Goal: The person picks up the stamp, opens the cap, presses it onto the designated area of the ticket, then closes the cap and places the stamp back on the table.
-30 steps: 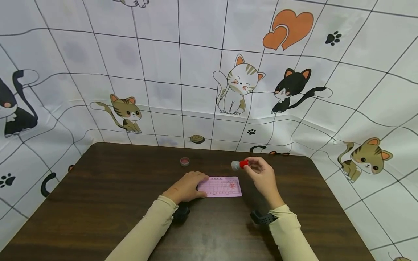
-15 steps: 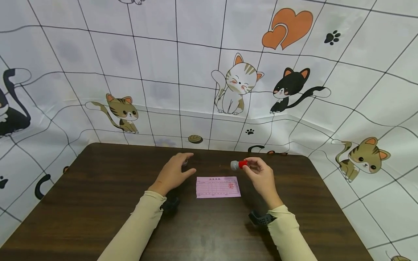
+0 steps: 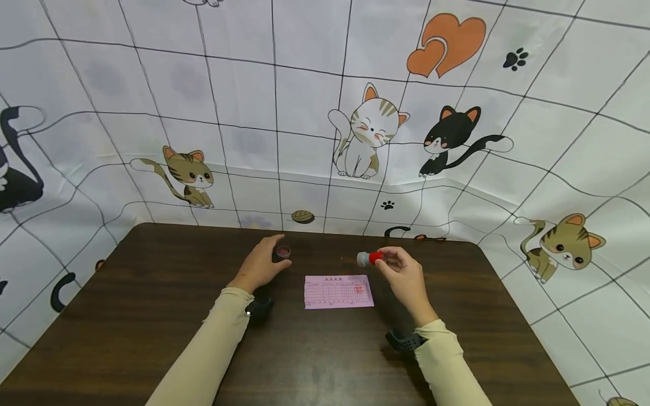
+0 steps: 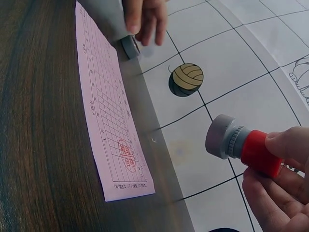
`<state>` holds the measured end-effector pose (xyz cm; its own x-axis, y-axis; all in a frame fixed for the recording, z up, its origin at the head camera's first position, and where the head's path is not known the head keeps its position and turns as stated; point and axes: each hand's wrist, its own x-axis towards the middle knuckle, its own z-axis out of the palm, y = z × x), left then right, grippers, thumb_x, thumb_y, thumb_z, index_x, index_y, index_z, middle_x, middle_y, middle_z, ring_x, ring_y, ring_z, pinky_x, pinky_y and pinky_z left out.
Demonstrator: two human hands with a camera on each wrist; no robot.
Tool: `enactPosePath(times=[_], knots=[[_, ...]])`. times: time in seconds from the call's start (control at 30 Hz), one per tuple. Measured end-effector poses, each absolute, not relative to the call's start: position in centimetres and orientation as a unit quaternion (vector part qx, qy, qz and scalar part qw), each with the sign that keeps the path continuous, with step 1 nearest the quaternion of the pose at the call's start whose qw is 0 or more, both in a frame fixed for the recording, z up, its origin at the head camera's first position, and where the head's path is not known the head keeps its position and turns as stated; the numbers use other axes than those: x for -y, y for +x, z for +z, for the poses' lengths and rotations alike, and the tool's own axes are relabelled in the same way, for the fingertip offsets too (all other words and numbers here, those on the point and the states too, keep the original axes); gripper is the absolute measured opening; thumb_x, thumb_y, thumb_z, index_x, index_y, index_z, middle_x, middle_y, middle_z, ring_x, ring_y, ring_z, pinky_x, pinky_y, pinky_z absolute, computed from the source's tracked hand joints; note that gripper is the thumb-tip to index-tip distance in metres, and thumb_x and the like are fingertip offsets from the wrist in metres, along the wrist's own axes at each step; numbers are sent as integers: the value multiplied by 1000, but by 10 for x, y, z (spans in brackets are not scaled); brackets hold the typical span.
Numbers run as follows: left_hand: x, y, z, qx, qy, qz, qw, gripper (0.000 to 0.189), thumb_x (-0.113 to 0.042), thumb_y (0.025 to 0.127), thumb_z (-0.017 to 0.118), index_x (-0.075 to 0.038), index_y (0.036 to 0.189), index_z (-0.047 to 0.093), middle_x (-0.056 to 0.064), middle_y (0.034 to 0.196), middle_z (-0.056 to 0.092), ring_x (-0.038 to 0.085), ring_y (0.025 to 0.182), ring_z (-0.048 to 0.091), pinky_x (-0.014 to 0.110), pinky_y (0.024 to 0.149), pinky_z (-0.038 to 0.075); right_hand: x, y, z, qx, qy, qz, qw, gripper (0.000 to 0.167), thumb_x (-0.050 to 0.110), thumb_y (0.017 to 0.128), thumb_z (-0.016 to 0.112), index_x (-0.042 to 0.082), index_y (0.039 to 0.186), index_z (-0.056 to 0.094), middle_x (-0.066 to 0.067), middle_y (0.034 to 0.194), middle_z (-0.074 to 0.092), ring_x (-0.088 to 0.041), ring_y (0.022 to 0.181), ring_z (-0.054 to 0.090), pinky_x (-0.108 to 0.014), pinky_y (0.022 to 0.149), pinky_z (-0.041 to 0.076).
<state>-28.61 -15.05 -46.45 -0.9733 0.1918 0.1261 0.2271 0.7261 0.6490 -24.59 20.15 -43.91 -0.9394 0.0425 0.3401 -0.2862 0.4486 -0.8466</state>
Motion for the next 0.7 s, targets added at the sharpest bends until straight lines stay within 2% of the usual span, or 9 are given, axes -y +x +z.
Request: enactPosePath(times=[0.17, 0.53, 0.7], knots=[[153, -291, -472, 936, -98, -338, 4, 72, -21, 98, 73, -3, 158, 38, 25, 156, 45, 44, 143, 43, 60, 115, 37, -203, -247, -442, 838, 74, 517, 159, 28, 6, 92, 78, 3, 119, 70, -18, 114, 73, -31, 105, 73, -36, 92, 58], [141, -295, -467, 953, -60, -298, 12, 66, -26, 95, 77, -2, 151, 50, 23, 142, 57, 41, 128, 57, 56, 105, 47, -202, -248, -441, 834, 89, 519, 164, 29, 4, 91, 78, 1, 118, 70, -19, 113, 74, -33, 104, 73, -36, 91, 58], [137, -293, -467, 957, -52, -285, 27, 56, -26, 94, 78, -1, 141, 60, 22, 133, 61, 39, 120, 61, 55, 101, 50, -202, -247, -441, 832, 93, 520, 171, 28, 4, 91, 79, 1, 118, 71, -19, 111, 74, -33, 102, 74, -34, 89, 58]])
